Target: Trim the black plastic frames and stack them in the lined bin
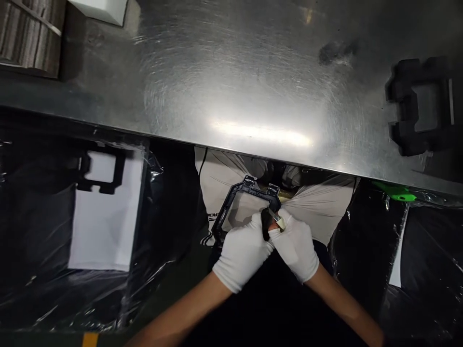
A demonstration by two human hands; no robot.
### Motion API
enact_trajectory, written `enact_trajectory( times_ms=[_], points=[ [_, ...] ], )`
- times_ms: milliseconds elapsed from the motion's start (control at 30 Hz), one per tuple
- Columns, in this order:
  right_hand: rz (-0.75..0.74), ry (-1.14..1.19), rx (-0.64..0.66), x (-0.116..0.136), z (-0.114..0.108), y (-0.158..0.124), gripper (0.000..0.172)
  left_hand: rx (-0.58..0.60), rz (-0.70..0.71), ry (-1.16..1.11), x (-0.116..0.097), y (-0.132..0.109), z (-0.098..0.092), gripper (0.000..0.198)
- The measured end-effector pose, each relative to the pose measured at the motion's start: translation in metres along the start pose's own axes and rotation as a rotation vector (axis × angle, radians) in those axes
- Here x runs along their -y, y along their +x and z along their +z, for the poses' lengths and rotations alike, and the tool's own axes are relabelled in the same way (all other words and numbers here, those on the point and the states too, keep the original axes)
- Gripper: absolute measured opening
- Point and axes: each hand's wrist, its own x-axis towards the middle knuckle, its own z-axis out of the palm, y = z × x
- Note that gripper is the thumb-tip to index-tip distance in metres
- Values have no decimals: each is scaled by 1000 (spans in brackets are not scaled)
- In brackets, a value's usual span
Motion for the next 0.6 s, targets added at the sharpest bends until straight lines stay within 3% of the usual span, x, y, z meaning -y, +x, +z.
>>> enact_trajectory(
  times_ms=[133, 400, 500, 600],
  points=[
    [22, -28, 0, -2, 0, 0, 18, 42, -83, -66, 2, 1, -4, 42],
    [-147, 161, 27, -3, -6, 0, 16, 51, -160, -171, 0, 2, -18, 30],
    [-173, 320, -129, -14, -20, -8, 30, 50, -145, -289, 22, -10, -48, 23],
    [-135, 412, -227, -29, -39, -17, 37, 252, 33, -686, 61, -35, -94, 23]
  ],
)
